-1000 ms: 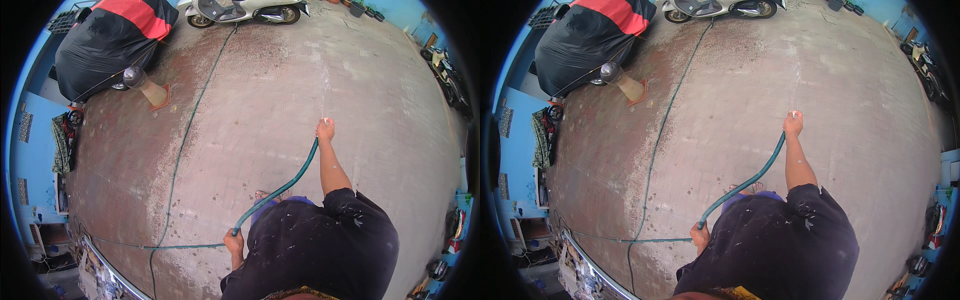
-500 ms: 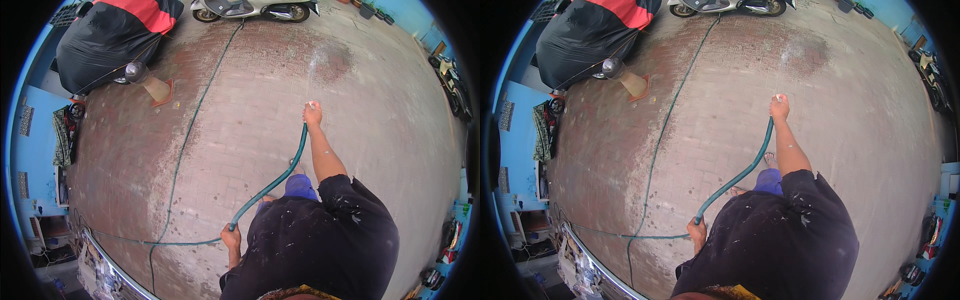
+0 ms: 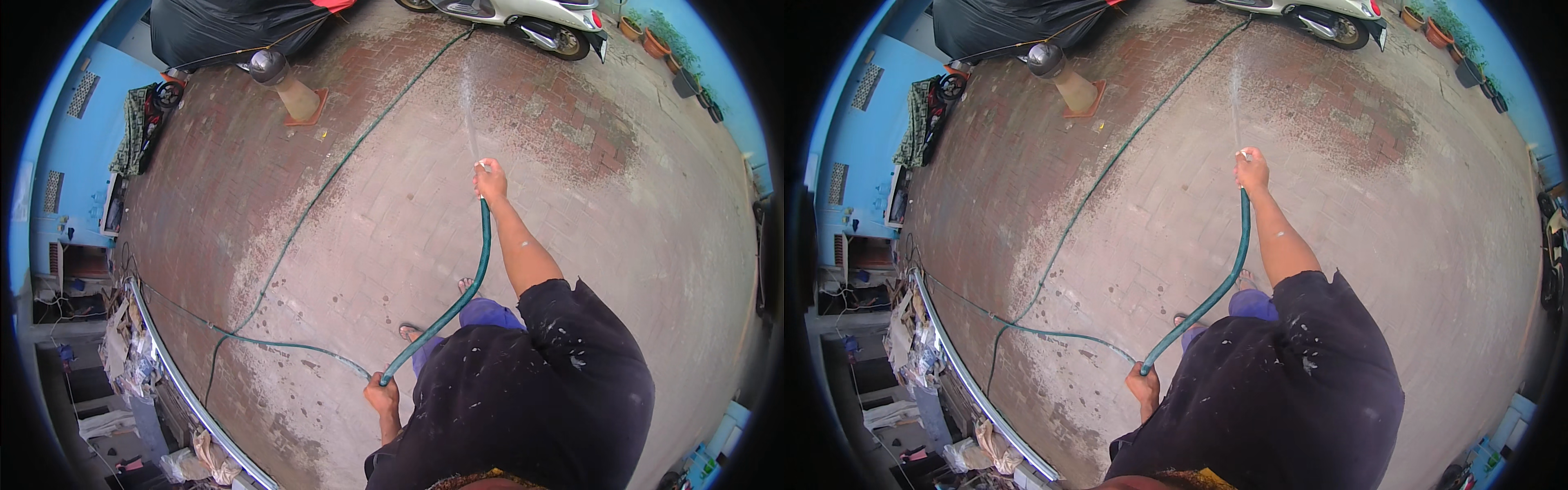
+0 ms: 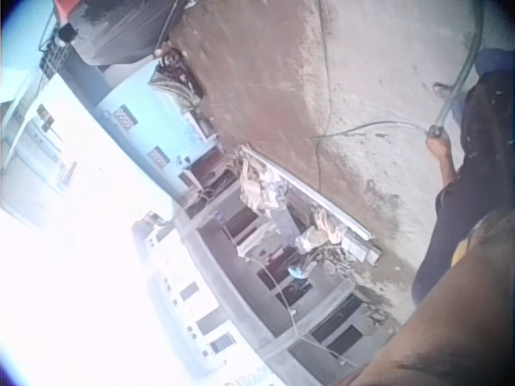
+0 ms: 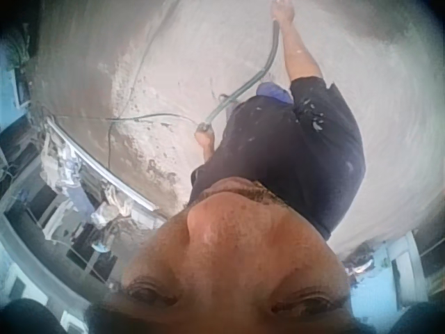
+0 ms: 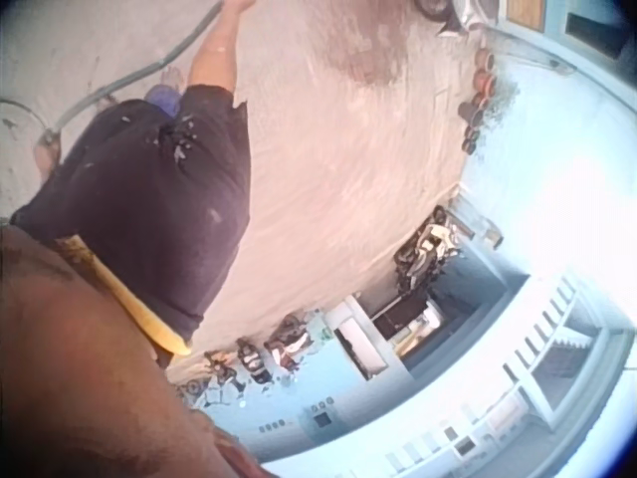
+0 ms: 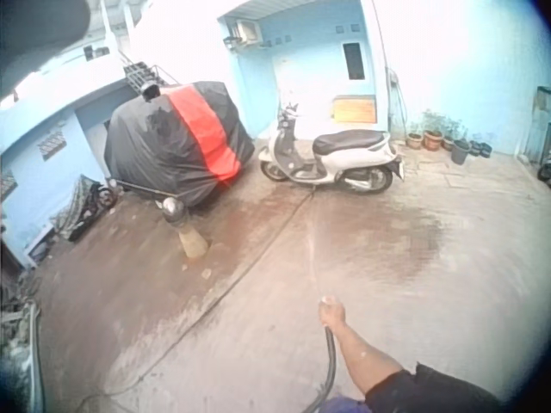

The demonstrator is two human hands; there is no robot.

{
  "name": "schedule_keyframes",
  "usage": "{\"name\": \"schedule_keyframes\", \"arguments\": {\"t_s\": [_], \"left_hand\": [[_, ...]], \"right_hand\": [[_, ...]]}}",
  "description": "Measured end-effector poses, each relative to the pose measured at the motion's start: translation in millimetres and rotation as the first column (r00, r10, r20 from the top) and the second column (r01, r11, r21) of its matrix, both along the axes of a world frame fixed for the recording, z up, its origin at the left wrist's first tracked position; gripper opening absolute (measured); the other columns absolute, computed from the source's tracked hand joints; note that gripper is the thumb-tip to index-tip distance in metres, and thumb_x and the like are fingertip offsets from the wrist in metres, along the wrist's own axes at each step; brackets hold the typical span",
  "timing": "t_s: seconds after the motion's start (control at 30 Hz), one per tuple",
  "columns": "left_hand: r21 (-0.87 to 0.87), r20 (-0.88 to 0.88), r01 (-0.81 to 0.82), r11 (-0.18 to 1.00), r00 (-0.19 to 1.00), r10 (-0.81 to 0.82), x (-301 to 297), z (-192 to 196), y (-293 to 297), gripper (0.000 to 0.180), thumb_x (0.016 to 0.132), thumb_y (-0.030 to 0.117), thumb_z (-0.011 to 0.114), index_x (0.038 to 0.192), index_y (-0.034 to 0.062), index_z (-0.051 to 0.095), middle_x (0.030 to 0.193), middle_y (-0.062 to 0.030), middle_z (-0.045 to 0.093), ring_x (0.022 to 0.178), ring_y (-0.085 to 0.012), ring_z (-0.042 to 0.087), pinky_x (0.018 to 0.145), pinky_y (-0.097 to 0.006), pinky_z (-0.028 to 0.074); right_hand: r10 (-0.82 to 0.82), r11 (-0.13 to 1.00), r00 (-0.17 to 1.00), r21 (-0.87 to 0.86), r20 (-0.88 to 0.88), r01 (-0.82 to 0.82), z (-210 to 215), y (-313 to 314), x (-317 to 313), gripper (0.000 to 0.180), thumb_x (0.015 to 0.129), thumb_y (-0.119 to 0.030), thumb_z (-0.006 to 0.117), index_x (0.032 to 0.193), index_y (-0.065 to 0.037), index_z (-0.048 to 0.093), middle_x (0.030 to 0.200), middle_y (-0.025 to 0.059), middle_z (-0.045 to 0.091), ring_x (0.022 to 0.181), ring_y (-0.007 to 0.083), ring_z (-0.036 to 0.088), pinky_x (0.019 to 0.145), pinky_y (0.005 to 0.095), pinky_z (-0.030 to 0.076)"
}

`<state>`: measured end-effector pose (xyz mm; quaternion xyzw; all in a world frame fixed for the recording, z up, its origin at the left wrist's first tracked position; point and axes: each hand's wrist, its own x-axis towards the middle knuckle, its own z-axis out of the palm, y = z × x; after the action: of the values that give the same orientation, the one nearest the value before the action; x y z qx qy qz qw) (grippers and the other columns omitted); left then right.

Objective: The person picks up a green garden hose and sprays water across a cluttered tiled floor, moving around debris and parked vehicles. The person continues to hose down different sections of the floor, rinsing away dust and dirt.

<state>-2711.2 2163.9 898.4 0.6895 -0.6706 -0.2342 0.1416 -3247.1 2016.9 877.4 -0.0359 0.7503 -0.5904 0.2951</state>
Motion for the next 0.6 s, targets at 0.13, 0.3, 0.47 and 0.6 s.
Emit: {"name": "schedule_keyframes", "arguments": {"t_s": [0.13, 0.3, 0.47, 0.6], "left_hand": [[-0.06, -0.014, -0.1, 0.993, 0.995, 0.099, -41.1, 28.2, 35.4, 0.046, 0.09, 0.029, 0.073, 0.059, 0.0016, 0.055, 0.045, -0.0154, 0.043, 0.043, -0.0219, 0.034, 0.045, -0.038, 0.035], [-0.201, -0.064, -0.213, 0.956, 0.977, 0.204, -43.2, 31.3, 77.4, 0.046, 0.093, 0.028, 0.071, 0.059, 0.0009, 0.055, 0.045, -0.0077, 0.04, 0.047, -0.0122, 0.032, 0.043, -0.035, 0.028], [-0.329, -0.131, -0.346, 0.879, 0.938, 0.32, -42.3, 32.3, 134.2, 0.049, 0.093, 0.027, 0.071, 0.056, 0.0021, 0.049, 0.045, -0.0049, 0.036, 0.047, -0.0113, 0.03, 0.043, -0.035, 0.027], [-0.377, -0.145, -0.474, 0.796, 0.879, 0.455, -42.3, 23.1, 225.7, 0.051, 0.093, 0.024, 0.071, 0.055, 0.0026, 0.044, 0.045, -0.005, 0.037, 0.046, -0.0116, 0.031, 0.043, -0.034, 0.027]], "right_hand": [[0.134, 0.991, 0.983, -0.025, 0.125, -0.132, -6.6, 1.2, -9.8, 0.022, 0.097, -0.024, 0.061, 0.112, -0.011, 0.054, 0.069, 0.0032, 0.059, 0.046, 0.0108, 0.05, 0.038, 0.0289, 0.039], [0.235, 0.971, 0.937, -0.101, 0.258, -0.216, -14.8, 11.4, 7.7, 0.021, 0.097, -0.024, 0.061, 0.112, -0.013, 0.053, 0.069, 0.0019, 0.058, 0.047, 0.0097, 0.05, 0.039, 0.027, 0.039], [0.341, 0.938, 0.888, -0.167, 0.308, -0.302, -13.4, 31.0, 38.7, 0.02, 0.096, -0.025, 0.062, 0.109, -0.014, 0.052, 0.071, 0.0017, 0.057, 0.049, 0.0093, 0.049, 0.04, 0.026, 0.038], [0.477, 0.879, 0.826, -0.162, 0.301, -0.448, -6.5, 60.8, 76.7, 0.02, 0.096, -0.024, 0.062, 0.109, -0.015, 0.051, 0.072, 0.0018, 0.057, 0.049, 0.0096, 0.048, 0.041, 0.0259, 0.038]]}}
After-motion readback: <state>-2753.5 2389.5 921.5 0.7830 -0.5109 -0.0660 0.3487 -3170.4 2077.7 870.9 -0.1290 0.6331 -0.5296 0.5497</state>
